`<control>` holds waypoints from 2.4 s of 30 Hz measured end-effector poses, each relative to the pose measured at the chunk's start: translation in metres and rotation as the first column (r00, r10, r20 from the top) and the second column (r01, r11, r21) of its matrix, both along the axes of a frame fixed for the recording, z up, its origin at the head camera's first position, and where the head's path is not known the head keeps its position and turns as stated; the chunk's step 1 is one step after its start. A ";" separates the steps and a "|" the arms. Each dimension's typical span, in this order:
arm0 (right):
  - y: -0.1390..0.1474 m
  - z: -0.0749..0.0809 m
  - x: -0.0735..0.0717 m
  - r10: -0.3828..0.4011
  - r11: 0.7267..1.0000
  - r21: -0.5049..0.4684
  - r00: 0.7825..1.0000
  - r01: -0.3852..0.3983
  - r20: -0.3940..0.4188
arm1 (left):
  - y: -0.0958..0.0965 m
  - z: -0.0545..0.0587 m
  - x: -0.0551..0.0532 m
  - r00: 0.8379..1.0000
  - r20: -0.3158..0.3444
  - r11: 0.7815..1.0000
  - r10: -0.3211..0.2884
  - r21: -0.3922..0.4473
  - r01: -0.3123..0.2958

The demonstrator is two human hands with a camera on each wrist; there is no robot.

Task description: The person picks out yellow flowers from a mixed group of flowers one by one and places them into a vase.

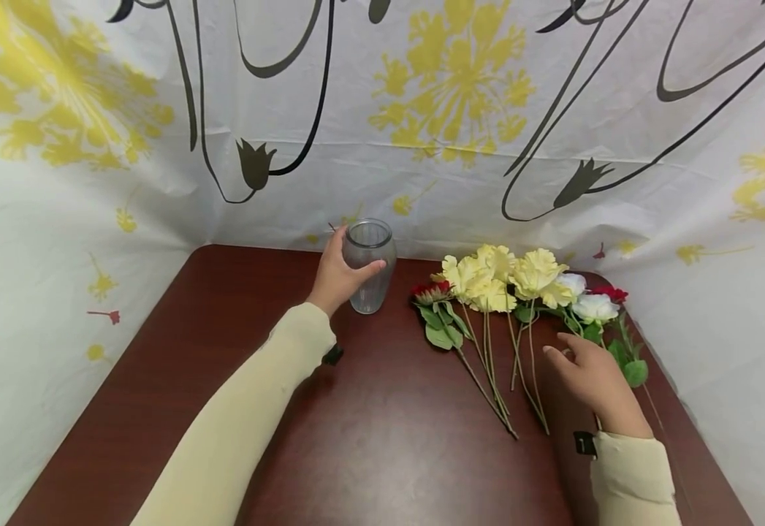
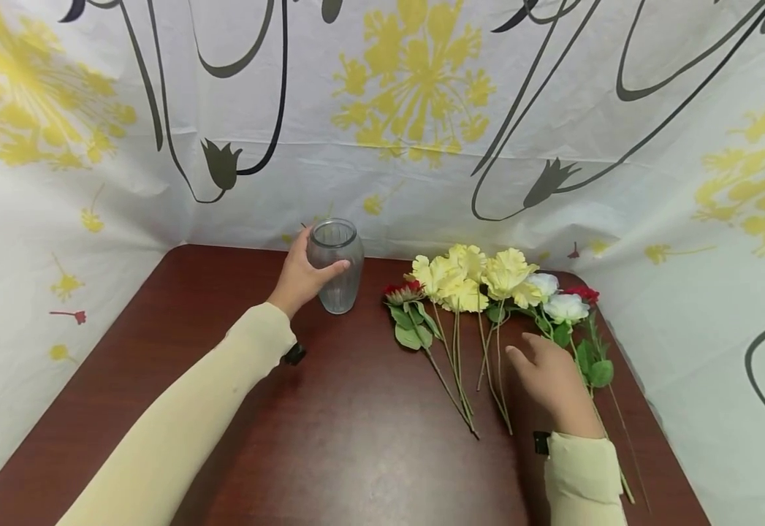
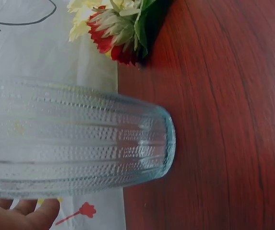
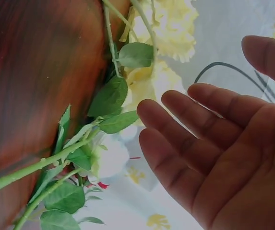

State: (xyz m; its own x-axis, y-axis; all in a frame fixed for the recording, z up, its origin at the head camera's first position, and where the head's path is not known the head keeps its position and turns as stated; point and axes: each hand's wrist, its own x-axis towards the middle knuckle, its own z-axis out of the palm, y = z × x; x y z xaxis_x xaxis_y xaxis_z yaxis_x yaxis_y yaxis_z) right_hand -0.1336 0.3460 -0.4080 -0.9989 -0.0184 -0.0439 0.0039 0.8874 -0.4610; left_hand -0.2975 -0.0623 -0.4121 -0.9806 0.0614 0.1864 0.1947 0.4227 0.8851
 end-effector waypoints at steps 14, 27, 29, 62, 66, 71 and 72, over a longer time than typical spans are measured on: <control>0.010 -0.009 -0.031 -0.090 0.994 -0.067 0.995 0.092 0.032 | -0.017 -0.005 0.044 0.994 0.024 0.994 -0.104 0.020 0.103; 0.003 -0.012 -0.060 -0.065 0.979 -0.184 0.987 0.092 0.147 | -0.013 -0.014 0.093 0.991 -0.058 0.991 -0.120 0.051 0.123; 0.003 -0.012 -0.062 -0.068 0.970 -0.219 0.982 0.106 0.176 | -0.011 -0.014 0.098 0.991 -0.064 0.992 -0.117 0.048 0.120; -0.007 -0.036 -0.091 -0.022 0.849 -0.489 0.938 0.201 0.346 | -0.007 -0.019 0.120 0.993 -0.065 0.992 -0.095 0.080 0.100; -0.009 -0.037 -0.090 -0.004 0.846 -0.502 0.943 0.181 0.334 | -0.008 -0.020 0.120 0.993 -0.072 0.991 -0.098 0.083 0.104; -0.012 -0.032 -0.087 -0.027 0.832 -0.519 0.950 0.194 0.312 | -0.007 -0.019 0.120 0.992 -0.072 0.990 -0.105 0.084 0.111; -0.013 -0.030 -0.086 -0.032 0.828 -0.526 0.953 0.193 0.300 | -0.007 -0.019 0.120 0.992 -0.072 0.990 -0.106 0.087 0.112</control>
